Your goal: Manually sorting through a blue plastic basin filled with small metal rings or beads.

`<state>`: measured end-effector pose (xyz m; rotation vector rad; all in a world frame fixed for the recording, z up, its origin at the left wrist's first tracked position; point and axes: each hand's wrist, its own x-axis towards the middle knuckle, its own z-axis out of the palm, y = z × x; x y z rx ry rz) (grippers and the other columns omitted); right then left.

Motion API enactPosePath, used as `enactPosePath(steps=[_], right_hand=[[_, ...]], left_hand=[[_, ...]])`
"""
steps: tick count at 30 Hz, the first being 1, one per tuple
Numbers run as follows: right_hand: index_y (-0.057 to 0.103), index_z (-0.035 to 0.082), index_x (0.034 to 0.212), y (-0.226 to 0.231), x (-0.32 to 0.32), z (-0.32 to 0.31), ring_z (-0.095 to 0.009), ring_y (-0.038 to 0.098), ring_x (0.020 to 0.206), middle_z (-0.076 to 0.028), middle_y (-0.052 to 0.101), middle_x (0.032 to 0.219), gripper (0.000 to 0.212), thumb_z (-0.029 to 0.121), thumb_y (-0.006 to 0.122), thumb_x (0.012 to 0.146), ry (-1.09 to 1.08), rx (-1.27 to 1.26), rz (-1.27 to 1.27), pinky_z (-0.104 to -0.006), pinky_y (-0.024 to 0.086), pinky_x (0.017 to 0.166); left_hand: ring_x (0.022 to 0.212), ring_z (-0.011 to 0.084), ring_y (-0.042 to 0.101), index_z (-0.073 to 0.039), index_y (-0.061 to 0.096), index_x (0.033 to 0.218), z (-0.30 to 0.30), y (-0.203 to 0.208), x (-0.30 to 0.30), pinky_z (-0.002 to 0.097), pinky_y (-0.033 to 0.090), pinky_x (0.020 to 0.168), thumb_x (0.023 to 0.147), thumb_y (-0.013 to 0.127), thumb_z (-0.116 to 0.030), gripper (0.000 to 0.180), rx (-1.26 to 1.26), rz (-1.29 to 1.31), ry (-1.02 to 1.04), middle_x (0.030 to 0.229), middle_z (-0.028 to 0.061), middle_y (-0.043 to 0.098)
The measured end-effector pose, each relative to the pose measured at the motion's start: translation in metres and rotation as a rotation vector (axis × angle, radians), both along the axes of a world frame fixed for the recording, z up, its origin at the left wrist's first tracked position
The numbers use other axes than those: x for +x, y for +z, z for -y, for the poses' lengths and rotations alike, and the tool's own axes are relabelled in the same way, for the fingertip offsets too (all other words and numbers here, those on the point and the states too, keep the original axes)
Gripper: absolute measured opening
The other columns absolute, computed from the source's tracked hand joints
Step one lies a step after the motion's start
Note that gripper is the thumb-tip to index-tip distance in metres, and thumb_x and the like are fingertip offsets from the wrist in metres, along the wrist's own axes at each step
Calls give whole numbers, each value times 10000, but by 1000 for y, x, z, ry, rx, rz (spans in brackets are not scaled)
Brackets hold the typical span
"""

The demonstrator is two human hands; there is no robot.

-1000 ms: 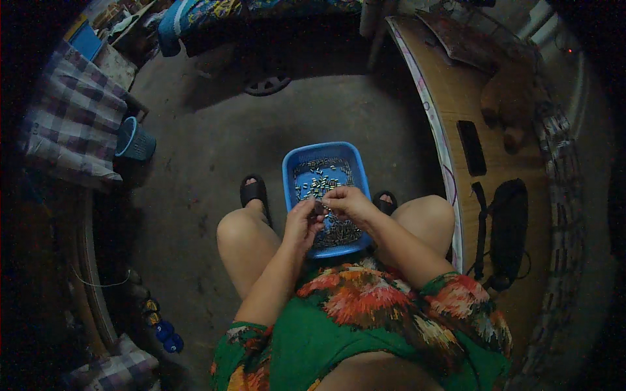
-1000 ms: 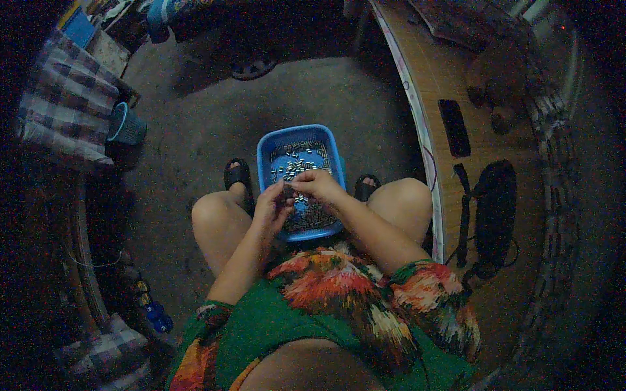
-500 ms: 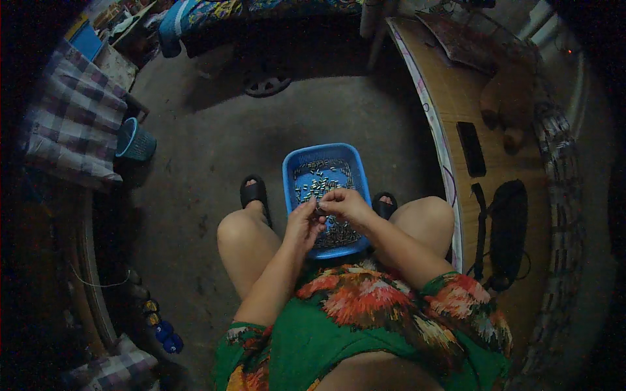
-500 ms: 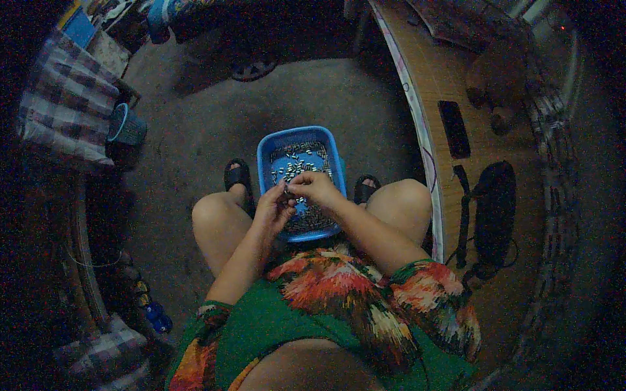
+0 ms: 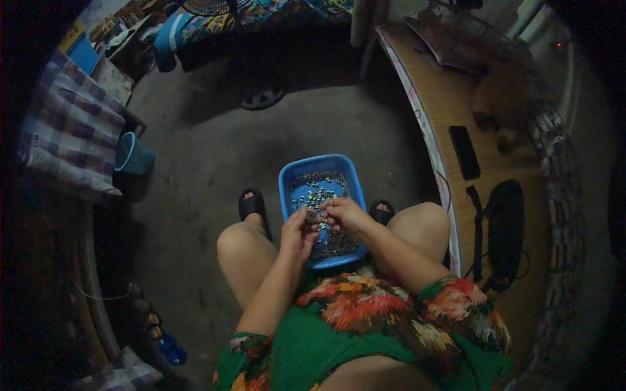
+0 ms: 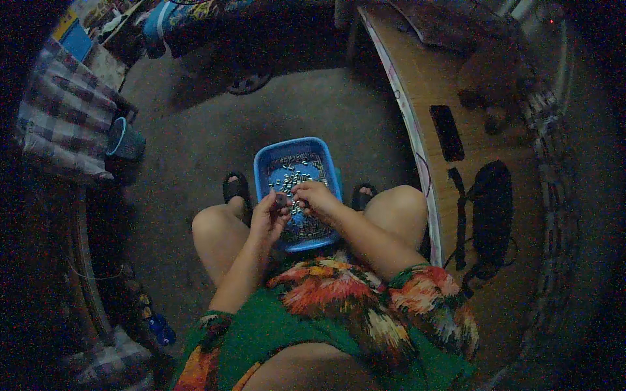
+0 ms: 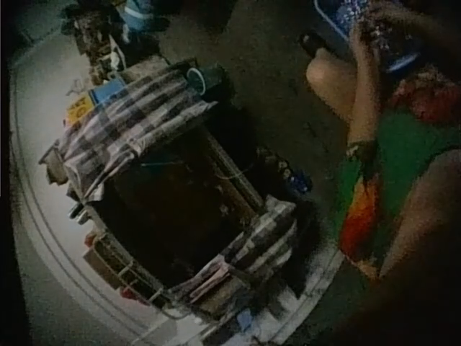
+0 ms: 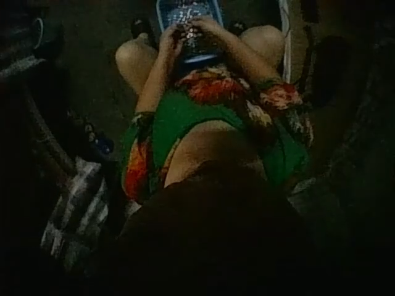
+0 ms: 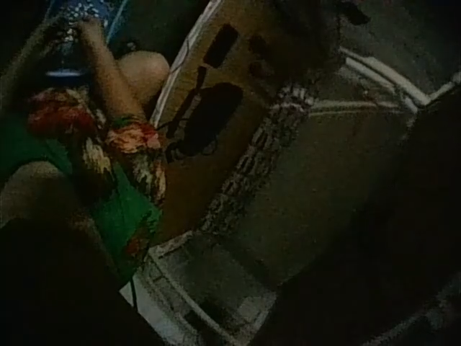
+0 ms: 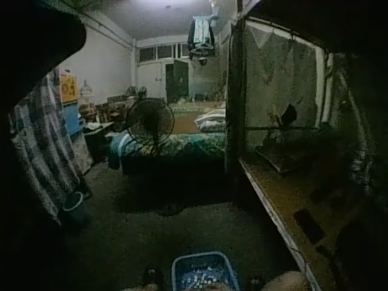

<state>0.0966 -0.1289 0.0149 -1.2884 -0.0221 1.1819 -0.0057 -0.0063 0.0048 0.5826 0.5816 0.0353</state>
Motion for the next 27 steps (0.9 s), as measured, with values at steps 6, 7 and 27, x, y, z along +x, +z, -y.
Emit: enactPosePath(steps=[6, 7, 27], right_hand=[[471, 31, 990, 6, 1, 1, -57, 446, 518, -23, 524, 695, 184, 112, 454, 826, 4, 17, 59, -173, 330, 401], [485, 30, 988, 12, 0, -1, -56, 444, 517, -19, 521, 689, 183, 110, 451, 828, -1, -4, 79, -175, 331, 403], [514, 21, 903, 12, 2, 0, -67, 452, 518, -40, 559, 712, 160, 152, 527, 811, 19, 8, 67, -181, 339, 413]], left_hand=[[564, 136, 489, -44, 511, 878, 0, 5, 0, 235, 389, 473, 848, 485, -311, 270, 18, -29, 3, 734, 96, 566], [560, 132, 489, -46, 510, 878, 0, 3, 0, 231, 391, 469, 848, 485, -309, 266, 27, -26, 2, 731, 92, 566], [553, 117, 485, -61, 506, 862, 2, 7, 1, 215, 392, 466, 852, 475, -287, 228, 75, -60, -11, 717, 61, 557]])
